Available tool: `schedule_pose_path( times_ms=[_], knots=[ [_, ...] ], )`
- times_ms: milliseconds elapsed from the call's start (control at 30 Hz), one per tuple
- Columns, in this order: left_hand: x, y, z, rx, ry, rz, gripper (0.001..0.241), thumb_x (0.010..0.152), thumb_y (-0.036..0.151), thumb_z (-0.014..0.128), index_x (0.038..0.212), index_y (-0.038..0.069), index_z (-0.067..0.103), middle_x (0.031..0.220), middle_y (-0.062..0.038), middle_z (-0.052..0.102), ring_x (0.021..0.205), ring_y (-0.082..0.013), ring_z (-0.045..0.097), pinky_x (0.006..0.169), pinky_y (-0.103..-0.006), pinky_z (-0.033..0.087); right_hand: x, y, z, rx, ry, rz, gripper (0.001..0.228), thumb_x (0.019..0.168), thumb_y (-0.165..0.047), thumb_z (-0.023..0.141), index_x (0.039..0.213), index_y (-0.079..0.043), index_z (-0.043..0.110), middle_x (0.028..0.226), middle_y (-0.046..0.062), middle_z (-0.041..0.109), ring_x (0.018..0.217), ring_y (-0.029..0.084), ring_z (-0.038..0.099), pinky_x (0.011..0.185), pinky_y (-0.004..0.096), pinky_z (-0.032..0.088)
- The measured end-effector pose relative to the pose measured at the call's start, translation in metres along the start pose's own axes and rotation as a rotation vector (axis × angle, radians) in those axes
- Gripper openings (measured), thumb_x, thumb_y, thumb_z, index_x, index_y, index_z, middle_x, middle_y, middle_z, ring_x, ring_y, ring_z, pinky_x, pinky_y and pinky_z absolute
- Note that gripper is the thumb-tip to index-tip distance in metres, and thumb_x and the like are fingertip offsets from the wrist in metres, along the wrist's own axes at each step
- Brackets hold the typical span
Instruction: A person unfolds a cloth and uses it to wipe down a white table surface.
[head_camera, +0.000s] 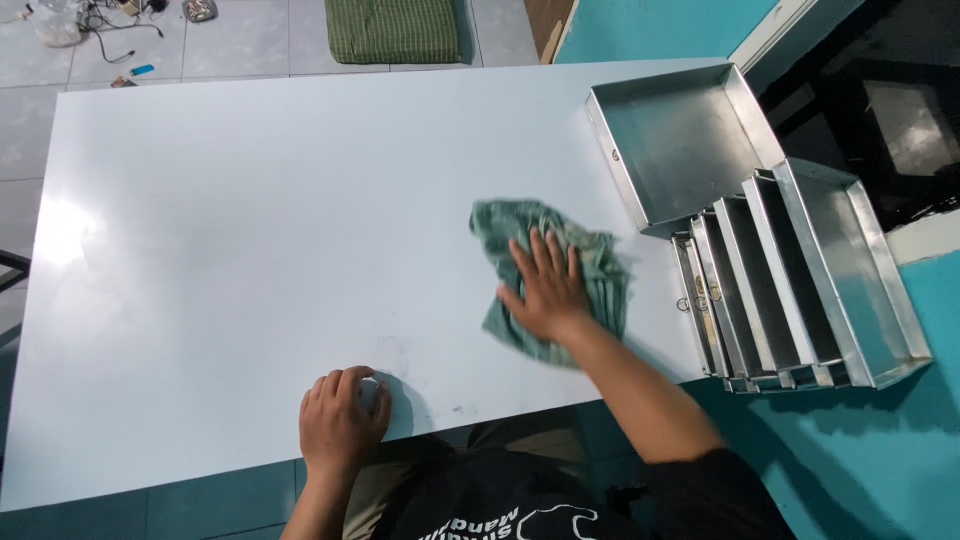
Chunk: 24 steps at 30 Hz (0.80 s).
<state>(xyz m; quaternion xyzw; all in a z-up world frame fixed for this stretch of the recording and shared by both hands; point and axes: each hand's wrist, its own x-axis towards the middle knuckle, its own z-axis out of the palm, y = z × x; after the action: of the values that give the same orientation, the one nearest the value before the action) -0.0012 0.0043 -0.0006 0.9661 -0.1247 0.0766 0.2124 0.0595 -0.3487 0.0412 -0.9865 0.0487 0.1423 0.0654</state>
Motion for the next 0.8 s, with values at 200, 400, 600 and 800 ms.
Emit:
schedule_pose_path(
  times_ms=[200, 400, 600, 800],
  knots=[
    [0.0, -0.002, -0.001, 0.025, 0.015, 0.036, 0.023, 0.085, 0.036, 0.071, 0.102, 0.02, 0.07, 0.092, 0.001, 0.07, 0.085, -0.025, 0.067, 0.075, -0.0395, 0.051, -0.057, -0.002, 0.046, -0.049, 0.211, -0.167, 0.081, 0.101, -0.068, 0.037, 0.166, -0.023, 0.021, 0.173, 0.013, 0.013, 0.158, 0.037, 0.008, 0.122, 0.062, 0.005],
    [0.0, -0.002, -0.001, 0.029, 0.038, 0.056, 0.023, 0.085, 0.035, 0.071, 0.101, 0.019, 0.07, 0.09, 0.0, 0.069, 0.083, -0.0262, 0.065, 0.073, -0.0397, 0.05, -0.009, 0.012, 0.024, 0.016, 0.067, -0.187, 0.084, 0.096, -0.073, 0.037, 0.166, -0.031, 0.016, 0.174, 0.009, 0.004, 0.159, 0.035, 0.0, 0.122, 0.064, 0.0],
    [0.001, 0.001, -0.002, 0.018, 0.038, 0.024, 0.02, 0.086, 0.034, 0.071, 0.099, 0.02, 0.07, 0.089, 0.0, 0.069, 0.081, -0.0257, 0.064, 0.074, -0.0399, 0.049, 0.073, 0.01, -0.027, 0.021, 0.019, -0.008, 0.085, 0.095, -0.073, 0.031, 0.166, -0.031, 0.012, 0.175, 0.006, -0.003, 0.16, 0.031, -0.007, 0.124, 0.058, -0.002],
    [0.002, 0.002, -0.004, -0.007, -0.021, 0.002, 0.02, 0.086, 0.033, 0.07, 0.101, 0.019, 0.07, 0.093, 0.001, 0.071, 0.086, -0.0244, 0.066, 0.078, -0.04, 0.052, 0.099, -0.004, -0.049, 0.096, 0.051, 0.092, 0.082, 0.098, -0.069, 0.033, 0.166, -0.029, 0.011, 0.175, 0.009, -0.001, 0.16, 0.033, -0.006, 0.125, 0.06, -0.002]
  ],
)
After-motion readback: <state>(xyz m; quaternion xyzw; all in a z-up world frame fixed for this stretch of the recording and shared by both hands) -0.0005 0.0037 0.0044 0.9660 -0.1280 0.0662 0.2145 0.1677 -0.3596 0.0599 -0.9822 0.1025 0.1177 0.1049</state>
